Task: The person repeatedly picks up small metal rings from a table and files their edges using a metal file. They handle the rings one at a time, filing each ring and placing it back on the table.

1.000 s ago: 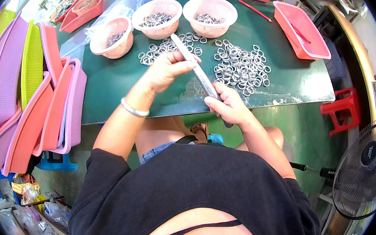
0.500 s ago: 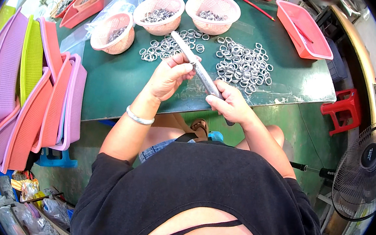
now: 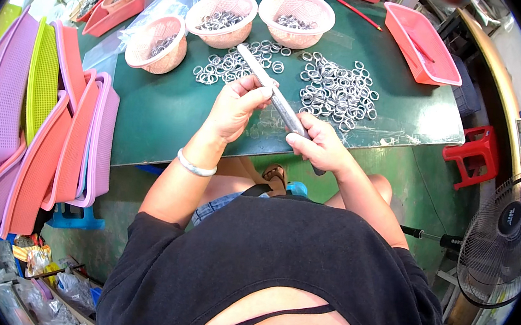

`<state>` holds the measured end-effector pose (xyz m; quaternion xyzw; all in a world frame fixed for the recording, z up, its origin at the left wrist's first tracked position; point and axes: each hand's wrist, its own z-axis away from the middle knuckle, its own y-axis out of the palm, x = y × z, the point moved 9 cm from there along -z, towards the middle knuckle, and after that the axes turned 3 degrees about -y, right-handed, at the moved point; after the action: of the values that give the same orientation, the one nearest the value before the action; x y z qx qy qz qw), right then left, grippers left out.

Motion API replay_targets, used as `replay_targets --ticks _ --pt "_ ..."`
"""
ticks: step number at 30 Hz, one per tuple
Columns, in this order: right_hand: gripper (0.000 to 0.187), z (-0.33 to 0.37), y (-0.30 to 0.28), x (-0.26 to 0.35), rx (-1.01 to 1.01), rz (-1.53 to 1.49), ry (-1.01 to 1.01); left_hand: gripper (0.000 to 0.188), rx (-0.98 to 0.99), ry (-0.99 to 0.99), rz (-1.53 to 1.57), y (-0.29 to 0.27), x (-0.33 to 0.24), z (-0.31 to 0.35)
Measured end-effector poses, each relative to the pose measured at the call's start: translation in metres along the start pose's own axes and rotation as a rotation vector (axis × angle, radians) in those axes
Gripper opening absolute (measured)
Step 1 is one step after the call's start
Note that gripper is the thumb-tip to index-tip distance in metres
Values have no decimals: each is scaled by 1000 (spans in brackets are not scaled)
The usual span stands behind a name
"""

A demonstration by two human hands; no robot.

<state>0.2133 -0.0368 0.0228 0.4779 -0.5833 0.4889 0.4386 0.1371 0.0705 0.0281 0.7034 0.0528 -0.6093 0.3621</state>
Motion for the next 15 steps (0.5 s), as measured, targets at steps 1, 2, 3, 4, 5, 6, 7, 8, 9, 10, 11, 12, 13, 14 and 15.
replay_targets --ticks 1,2,3,4,5,6,7,8,9,10,11,12,13,14,15 --pt "17 0 0 -2 1 -22 27 19 -27 27 -25 0 -3 -1" --pt "17 0 -1 -3 2 -43 55 18 -54 53 -49 0 -6 -3" --pt "17 0 -1 -4 4 -64 82 18 -82 81 -73 0 -10 -6" --pt "17 0 -2 -3 5 -42 59 18 -105 141 7 -5 -20 -10" --pt "18 0 -2 -2 6 -20 37 19 -128 199 87 -15 -35 -17" --pt "18 0 -1 0 7 0 15 20 -152 257 166 -28 -50 -23" --pt "18 1 -1 -3 7 -18 35 19 -169 299 163 -44 -66 -29" --pt "19 1 -1 -5 9 -36 56 19 -188 343 159 -58 -81 -34" --pt "20 1 -2 -7 8 -53 76 23 -286 374 -10 -64 -95 -39" --pt "20 1 -3 -10 2 -94 103 27 -387 405 -182 -68 -110 -43" --pt "20 1 -3 -14 -2 -135 128 31 -486 433 -356 -72 -121 -40" --pt "20 2 -5 -18 -14 -173 155 34 -550 440 -678 -67 -127 -38" --pt "20 1 -6 -16 -24 -184 128 37 -608 442 -1001 -62 -130 -37" --pt "20 1 -5 -15 -19 -180 124 40 -659 436 -1326 -55 -131 -35" --pt "21 1 -5 -14 -12 -178 119 49 -656 436 -1378 -48 -126 -28"
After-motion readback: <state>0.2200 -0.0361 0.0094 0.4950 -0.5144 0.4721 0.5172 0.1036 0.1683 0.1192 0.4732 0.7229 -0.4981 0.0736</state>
